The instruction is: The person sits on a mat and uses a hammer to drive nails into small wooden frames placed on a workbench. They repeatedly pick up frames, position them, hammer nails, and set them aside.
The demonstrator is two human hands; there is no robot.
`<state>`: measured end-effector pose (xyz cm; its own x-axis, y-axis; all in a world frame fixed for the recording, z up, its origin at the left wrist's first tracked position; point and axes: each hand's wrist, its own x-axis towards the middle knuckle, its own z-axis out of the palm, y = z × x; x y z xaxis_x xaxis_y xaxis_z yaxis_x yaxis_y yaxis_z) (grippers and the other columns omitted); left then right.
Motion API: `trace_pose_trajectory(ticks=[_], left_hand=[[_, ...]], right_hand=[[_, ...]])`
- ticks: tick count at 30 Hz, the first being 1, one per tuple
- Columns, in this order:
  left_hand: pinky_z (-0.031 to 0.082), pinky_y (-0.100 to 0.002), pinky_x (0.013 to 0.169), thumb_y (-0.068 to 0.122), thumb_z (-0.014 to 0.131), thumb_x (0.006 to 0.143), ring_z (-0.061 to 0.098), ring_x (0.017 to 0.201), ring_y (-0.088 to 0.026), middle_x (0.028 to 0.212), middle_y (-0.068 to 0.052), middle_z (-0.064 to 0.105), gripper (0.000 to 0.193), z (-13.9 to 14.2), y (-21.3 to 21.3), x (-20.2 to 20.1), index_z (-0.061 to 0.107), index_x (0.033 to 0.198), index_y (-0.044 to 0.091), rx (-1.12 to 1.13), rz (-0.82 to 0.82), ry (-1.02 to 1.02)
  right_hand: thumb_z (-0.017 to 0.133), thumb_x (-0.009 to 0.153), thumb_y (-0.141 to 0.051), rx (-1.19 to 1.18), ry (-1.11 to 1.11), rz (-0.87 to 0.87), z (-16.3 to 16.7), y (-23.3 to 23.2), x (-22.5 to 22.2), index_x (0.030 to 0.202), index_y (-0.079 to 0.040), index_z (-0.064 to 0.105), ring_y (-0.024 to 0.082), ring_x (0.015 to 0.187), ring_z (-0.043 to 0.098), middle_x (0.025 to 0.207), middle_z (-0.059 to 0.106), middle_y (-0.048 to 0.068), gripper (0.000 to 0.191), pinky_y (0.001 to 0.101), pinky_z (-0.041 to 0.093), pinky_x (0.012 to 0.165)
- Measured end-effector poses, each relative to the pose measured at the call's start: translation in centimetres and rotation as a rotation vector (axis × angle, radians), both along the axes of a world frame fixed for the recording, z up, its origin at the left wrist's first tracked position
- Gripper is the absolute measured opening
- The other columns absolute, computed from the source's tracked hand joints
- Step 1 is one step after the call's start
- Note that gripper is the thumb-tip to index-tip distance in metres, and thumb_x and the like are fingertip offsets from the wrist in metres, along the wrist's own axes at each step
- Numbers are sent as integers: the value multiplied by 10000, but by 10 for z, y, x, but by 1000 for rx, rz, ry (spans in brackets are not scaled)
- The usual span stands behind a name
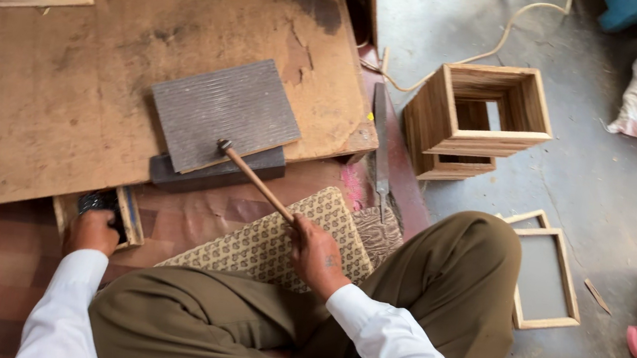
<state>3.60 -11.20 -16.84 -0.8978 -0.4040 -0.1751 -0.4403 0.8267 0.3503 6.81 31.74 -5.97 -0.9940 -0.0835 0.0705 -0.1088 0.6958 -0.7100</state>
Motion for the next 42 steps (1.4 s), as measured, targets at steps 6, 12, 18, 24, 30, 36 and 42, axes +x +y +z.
trace_pose_trajectory(ticks=[6, 12, 18, 24, 30, 36, 42], left_hand=[[555, -495, 950, 67, 706, 808, 695, 1016, -434, 1069, -232, 736, 225, -4, 1, 0, 788, 1017, 78, -8, -134, 299], [584, -390, 752, 60, 777, 870, 728, 797, -273, 907, -179, 753, 95, -2, 1, 14, 760, 943, 0, 310, -42, 648], [642, -299, 660, -88, 698, 916, 757, 774, -215, 917, -136, 745, 153, 58, 28, 0, 702, 1068, -68, 977, 180, 656], [650, -287, 674, -10, 677, 939, 776, 785, -188, 888, -67, 763, 70, 108, 124, -52, 719, 925, 45, 741, -23, 499], [509, -412, 900, -68, 705, 820, 621, 1008, -319, 982, -88, 669, 99, 105, 155, -66, 705, 836, 30, 327, -95, 682], [508, -390, 935, -33, 753, 820, 618, 1025, -274, 1005, -68, 652, 84, 79, 150, -74, 719, 850, 37, 438, -78, 657], [498, -394, 961, -22, 778, 783, 597, 1064, -279, 1064, -58, 621, 91, 67, 148, -74, 732, 811, 50, 466, -54, 664]], right_hand=[[662, 935, -127, -53, 9, 0, -1, 3, 0, 1135, -34, 684, 413, 809, 709, 936, 721, 229, 221, 481, 558, 702], [667, 923, -95, -78, 89, 23, -13, 2, -1, 1130, -17, 700, 442, 853, 696, 944, 725, 253, 223, 492, 550, 729], [637, 935, -90, -91, 17, 22, -11, -7, 0, 1134, 11, 695, 403, 778, 730, 881, 720, 263, 230, 452, 564, 698], [641, 957, -125, -56, -60, 11, -4, -19, 3, 1144, 21, 686, 352, 694, 741, 847, 727, 242, 242, 436, 562, 643], [655, 971, -139, -13, -31, 20, -2, -20, 1, 1079, 17, 697, 356, 661, 716, 816, 719, 238, 194, 440, 544, 620], [647, 967, -130, -35, -39, 23, -1, -19, -4, 1083, 14, 695, 356, 662, 714, 807, 717, 237, 191, 442, 539, 612], [644, 974, -135, -34, -59, 14, -1, -20, -2, 1129, 23, 687, 341, 660, 722, 810, 718, 235, 226, 431, 543, 613]])
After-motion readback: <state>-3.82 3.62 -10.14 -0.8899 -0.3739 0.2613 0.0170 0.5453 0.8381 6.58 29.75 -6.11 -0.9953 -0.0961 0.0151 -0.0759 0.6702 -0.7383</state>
